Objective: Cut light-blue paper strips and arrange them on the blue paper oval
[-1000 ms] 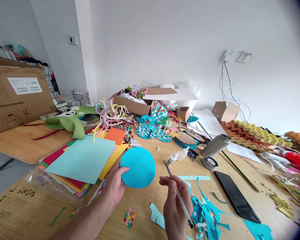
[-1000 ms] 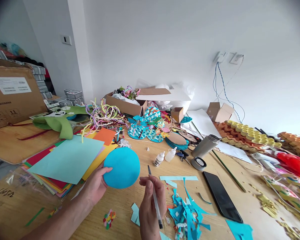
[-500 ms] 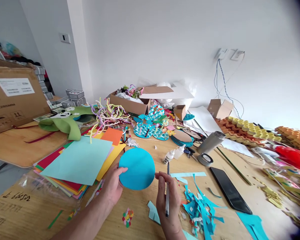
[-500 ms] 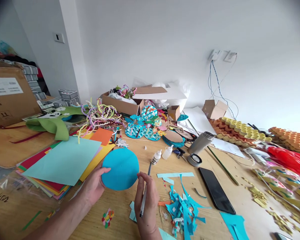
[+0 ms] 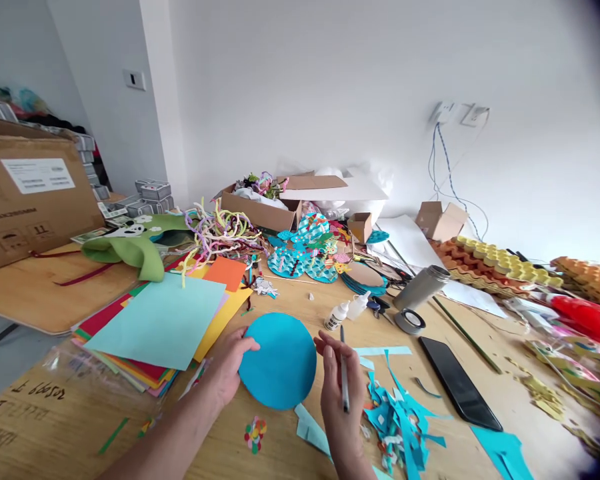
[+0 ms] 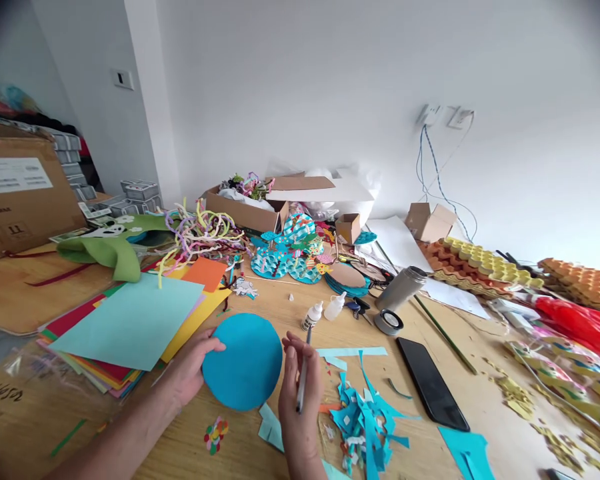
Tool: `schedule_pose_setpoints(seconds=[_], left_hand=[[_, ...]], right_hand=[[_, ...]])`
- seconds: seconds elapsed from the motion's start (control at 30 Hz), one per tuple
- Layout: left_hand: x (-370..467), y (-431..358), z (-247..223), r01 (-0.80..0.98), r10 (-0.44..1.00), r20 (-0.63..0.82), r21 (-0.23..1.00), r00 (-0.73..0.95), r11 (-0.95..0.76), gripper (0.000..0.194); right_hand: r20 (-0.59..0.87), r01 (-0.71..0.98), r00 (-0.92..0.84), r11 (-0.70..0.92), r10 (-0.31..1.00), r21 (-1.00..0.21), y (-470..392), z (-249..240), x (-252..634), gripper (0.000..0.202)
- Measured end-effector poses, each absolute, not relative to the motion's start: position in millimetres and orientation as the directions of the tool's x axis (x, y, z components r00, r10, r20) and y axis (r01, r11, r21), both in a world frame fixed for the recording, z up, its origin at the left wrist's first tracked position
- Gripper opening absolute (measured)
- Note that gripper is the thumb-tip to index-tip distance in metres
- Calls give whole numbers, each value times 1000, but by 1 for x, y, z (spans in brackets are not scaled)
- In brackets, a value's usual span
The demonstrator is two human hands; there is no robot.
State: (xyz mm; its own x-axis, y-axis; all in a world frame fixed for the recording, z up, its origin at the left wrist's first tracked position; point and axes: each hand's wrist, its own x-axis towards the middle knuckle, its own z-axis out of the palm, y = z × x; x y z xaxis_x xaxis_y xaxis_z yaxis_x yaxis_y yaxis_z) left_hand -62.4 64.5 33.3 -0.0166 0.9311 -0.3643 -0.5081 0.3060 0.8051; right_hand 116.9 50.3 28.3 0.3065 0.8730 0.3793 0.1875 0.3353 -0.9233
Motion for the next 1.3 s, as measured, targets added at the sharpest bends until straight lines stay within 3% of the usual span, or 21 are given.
schedule_pose_setpoints(seconds=[0.13, 0.33, 0.47, 0.57, 0.7, 0.93, 1.07, 1.17, 1.3], left_hand=[[-62, 61, 36, -442, 932, -339, 822, 125, 358, 22], [-65, 65, 43, -507, 960, -279, 825, 16, 248, 31], [-66, 67, 43, -549, 964, -262, 800, 43, 242, 37], [-65, 67, 40, -570, 963, -260, 783, 67, 250, 36], [-64, 67, 36, -578, 965, -258, 779, 56, 242, 30], [-63, 66, 39, -340, 966, -254, 913, -42, 225, 24], [-61, 66, 39, -332, 958, -277, 913, -80, 237, 30], [-60, 67, 36, -330, 960, -265, 918, -94, 221, 34], [-56, 66, 26, -281, 957, -283, 925, -59, 256, 64]], right_hand=[[188, -26, 303, 205, 934, -978, 60, 29, 120, 28], [222, -19, 363, 245, 905, -969, 61, 19, 122, 26], [210, -81, 437, 271, 874, -959, 62, 12, 121, 25], [177, -126, 440, 256, 880, -958, 62, 10, 120, 25], [186, -67, 430, 236, 883, -969, 62, 11, 122, 23], [153, -72, 474, 212, 867, -975, 65, 10, 128, 27], [247, 19, 440, 266, 863, -964, 66, 7, 130, 24], [396, 229, 368, 331, 841, -916, 65, 7, 129, 25], [530, 469, 180, 402, 829, -787, 60, 11, 126, 26]])
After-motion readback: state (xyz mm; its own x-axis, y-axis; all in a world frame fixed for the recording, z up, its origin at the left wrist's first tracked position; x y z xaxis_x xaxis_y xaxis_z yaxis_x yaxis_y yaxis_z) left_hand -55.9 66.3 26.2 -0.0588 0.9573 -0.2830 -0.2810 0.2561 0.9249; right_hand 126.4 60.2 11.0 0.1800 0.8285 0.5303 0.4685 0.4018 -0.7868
